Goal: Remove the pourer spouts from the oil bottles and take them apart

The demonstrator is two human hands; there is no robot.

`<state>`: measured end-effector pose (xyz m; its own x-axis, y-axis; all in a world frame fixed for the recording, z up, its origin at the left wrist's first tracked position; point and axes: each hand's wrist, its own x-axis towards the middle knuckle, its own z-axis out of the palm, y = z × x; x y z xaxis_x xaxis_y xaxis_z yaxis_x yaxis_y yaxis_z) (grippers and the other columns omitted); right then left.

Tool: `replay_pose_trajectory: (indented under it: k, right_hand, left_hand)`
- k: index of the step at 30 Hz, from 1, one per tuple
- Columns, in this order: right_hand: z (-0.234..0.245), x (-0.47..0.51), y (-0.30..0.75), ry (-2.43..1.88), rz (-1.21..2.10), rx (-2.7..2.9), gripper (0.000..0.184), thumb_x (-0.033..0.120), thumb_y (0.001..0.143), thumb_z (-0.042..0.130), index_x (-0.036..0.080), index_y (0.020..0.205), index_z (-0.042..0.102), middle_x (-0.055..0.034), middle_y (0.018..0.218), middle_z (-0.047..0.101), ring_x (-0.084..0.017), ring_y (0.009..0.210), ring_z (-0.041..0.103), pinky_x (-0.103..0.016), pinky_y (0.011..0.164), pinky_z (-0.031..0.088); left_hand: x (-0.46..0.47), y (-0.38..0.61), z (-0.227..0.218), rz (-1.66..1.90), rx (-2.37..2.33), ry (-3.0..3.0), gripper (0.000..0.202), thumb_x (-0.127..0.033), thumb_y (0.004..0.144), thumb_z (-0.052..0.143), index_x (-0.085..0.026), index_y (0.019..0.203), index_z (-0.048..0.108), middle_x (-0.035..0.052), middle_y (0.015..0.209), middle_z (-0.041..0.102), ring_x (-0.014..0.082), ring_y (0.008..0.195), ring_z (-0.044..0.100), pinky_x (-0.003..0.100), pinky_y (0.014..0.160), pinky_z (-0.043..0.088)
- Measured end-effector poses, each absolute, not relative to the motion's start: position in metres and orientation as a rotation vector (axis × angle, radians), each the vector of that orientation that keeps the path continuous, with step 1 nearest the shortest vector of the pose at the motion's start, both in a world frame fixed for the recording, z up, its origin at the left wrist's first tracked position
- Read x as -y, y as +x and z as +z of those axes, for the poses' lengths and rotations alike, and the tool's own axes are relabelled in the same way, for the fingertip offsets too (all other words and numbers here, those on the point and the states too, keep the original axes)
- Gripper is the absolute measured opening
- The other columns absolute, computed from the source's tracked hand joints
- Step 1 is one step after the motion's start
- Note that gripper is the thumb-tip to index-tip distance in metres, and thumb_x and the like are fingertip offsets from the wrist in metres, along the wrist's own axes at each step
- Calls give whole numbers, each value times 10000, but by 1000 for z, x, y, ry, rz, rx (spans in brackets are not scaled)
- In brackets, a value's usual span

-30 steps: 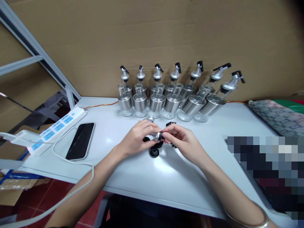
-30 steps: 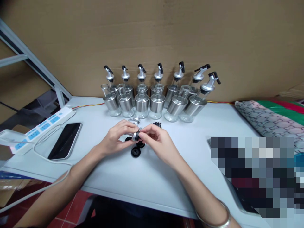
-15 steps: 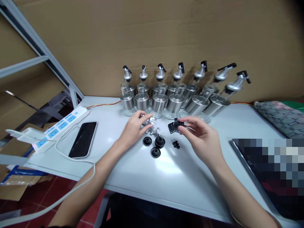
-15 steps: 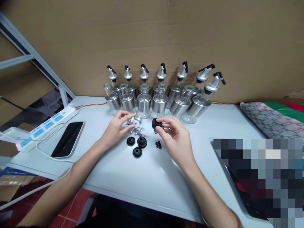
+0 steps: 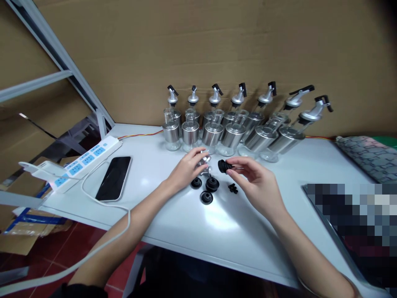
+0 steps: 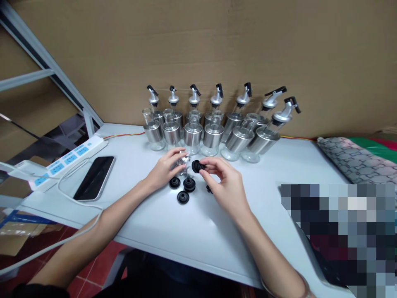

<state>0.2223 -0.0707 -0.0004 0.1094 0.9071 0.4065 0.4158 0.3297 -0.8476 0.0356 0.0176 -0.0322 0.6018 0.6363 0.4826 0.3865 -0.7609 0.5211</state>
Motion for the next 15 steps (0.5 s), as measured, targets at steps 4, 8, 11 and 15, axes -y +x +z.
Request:
replay_pose_trajectory:
  k: [4,8,11,15]
  right_hand:
    - [1,73,221,-1240,495,1637,157,220,817,611,190,970,629,-69,938,670,-162,758,623,-331,722,538]
    - [6,76,217,-1117,347,1839,153,173,842,577,207,979,635,-70,957,685,-180,806,618,-357,750,519]
    - [10,79,211,-1009,295,1991,174,147,829,582,210,980,641,-60,909,704,-202,856,604,-378,761,513]
    - [15,83,207,-949,348,2146,170,103,788,588,198,917,645,-46,863,709,-191,782,553,-370,718,509]
  left_hand:
    - [-15,38,-31,783,-895,2637,302,-281,910,514,-188,1191,575,144,1422,412,279,1307,401,488,1037,374]
    - [-15,36,-27,764,-967,2657,307,-259,955,410,-210,1216,563,125,1454,378,254,1350,342,488,1059,336]
    - [-15,32,-24,843,-988,2602,299,-261,964,381,-193,1180,577,110,1401,446,225,1314,386,458,1064,337]
    - [-14,30,-23,835,-961,2590,288,-292,959,400,-179,1146,588,105,1360,485,232,1303,393,451,1069,328]
